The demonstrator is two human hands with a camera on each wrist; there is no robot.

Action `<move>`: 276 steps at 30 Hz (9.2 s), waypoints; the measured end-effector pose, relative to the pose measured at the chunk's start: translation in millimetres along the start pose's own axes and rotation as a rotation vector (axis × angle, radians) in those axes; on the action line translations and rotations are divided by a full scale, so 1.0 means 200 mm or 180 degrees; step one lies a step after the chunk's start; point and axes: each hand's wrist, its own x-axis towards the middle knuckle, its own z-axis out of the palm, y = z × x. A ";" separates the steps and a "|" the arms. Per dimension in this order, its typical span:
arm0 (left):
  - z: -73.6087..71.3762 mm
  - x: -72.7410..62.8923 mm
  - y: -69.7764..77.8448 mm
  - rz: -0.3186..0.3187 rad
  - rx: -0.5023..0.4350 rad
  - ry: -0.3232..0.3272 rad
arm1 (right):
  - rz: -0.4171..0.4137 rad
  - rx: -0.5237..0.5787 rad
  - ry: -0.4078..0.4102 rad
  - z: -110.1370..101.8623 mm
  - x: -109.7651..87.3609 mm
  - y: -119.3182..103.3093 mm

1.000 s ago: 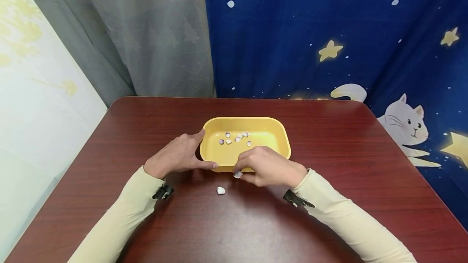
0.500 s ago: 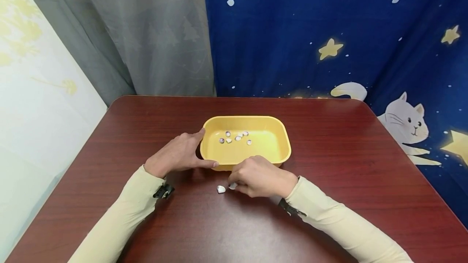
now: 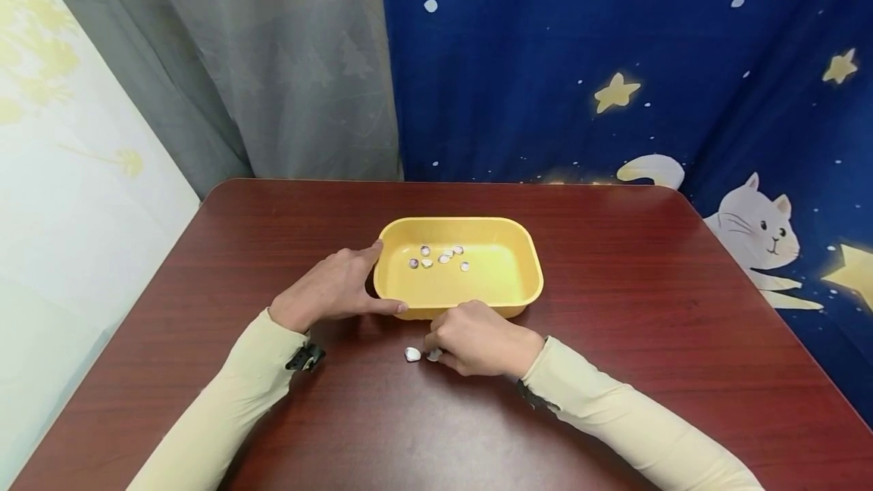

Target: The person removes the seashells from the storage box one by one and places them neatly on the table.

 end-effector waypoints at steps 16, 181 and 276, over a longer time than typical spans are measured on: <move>0.00 0.00 0.00 -0.0018 0.0013 -0.0002 | -0.0003 -0.0103 0.0142 0.04 0.01 -0.01; 0.00 0.00 0.02 -0.0072 0.0014 -0.0048 | 0.0079 0.0487 -0.0087 -0.40 0.08 0.34; 0.00 -0.01 0.02 -0.0115 0.0034 -0.0090 | 0.0329 0.0099 0.0110 0.00 -0.11 0.02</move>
